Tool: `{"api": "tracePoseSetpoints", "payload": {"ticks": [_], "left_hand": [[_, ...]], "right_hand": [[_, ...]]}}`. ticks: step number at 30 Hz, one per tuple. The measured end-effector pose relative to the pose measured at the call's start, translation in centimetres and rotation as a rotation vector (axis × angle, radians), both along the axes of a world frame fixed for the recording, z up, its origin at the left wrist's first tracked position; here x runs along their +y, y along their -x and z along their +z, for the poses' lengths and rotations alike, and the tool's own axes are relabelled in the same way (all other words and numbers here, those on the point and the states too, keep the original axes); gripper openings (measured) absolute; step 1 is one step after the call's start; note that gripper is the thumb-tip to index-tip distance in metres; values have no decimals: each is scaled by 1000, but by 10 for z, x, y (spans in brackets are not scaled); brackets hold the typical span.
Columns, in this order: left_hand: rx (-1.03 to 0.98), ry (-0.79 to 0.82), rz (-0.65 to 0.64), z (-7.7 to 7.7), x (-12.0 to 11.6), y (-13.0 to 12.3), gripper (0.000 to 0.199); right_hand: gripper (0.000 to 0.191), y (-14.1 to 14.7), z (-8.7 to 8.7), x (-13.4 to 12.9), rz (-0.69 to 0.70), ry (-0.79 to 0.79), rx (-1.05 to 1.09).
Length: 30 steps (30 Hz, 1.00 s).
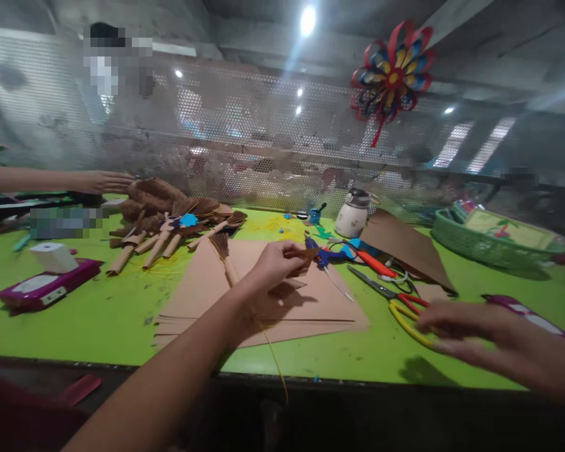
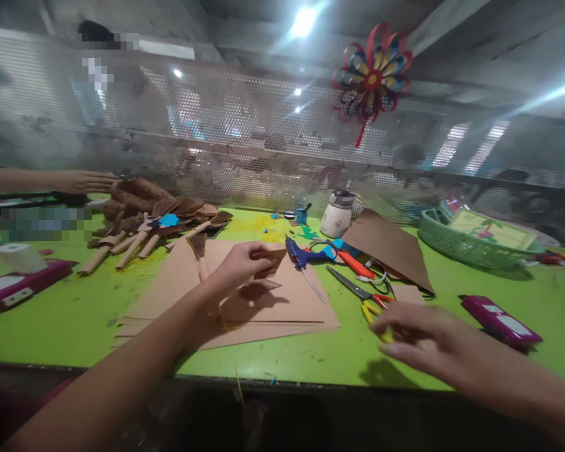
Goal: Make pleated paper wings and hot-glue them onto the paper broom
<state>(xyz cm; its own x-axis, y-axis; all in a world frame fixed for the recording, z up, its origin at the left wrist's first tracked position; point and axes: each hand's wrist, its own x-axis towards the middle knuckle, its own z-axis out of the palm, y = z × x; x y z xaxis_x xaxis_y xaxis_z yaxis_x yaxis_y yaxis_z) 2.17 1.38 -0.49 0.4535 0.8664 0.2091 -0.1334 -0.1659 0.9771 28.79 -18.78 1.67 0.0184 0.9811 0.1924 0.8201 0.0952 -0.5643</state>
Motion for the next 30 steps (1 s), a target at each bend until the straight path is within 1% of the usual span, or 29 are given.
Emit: {"api": "tracePoseSetpoints", "payload": {"ticks": [1, 2, 3, 4, 6, 7, 8, 9, 11, 13, 15, 18, 22, 26, 30], "left_hand": [[17, 14, -55, -2, -5, -3, 11], [44, 19, -67, -4, -9, -4, 9], [108, 20, -114, -5, -12, -4, 8], [149, 4, -125, -7, -13, -3, 9], [203, -12, -128, -8, -14, 0, 10], [208, -13, -121, -8, -13, 3, 11], [200, -9, -114, -8, -12, 5, 14], [182, -3, -111, -7, -12, 6, 17], [127, -1, -119, -5, -11, 8, 21], [77, -26, -137, -3, -11, 7, 22], [65, -53, -156, -2, -12, 6, 25], [116, -44, -167, -3, -13, 3, 25], [181, -78, -101, -8, -12, 1, 22], [192, -111, -68, -10, -10, 1, 27], [161, -96, -27, -6, -11, 0, 28]], "right_hand": [[26, 12, 5, 18, 60, 60, -6], [28, 26, 9, 39, 81, 46, 30], [31, 42, 10, 61, 86, -18, 98], [35, 57, 9, 83, 110, -78, 155], [40, 85, 1, 121, 162, -136, 257], [43, 95, -4, 136, 198, -143, 300], [42, 103, -10, 147, 244, -146, 332], [34, 108, -16, 155, 268, -171, 380], [20, 111, -26, 162, 274, -215, 506], [15, 107, -32, 162, 253, -219, 630], [17, 100, -35, 160, 236, -179, 711], [18, 93, -35, 157, 209, -123, 758], [21, 90, -30, 155, 216, -70, 746], [24, 89, -26, 156, 209, -64, 851], [29, 84, -26, 159, 246, -104, 937]]}}
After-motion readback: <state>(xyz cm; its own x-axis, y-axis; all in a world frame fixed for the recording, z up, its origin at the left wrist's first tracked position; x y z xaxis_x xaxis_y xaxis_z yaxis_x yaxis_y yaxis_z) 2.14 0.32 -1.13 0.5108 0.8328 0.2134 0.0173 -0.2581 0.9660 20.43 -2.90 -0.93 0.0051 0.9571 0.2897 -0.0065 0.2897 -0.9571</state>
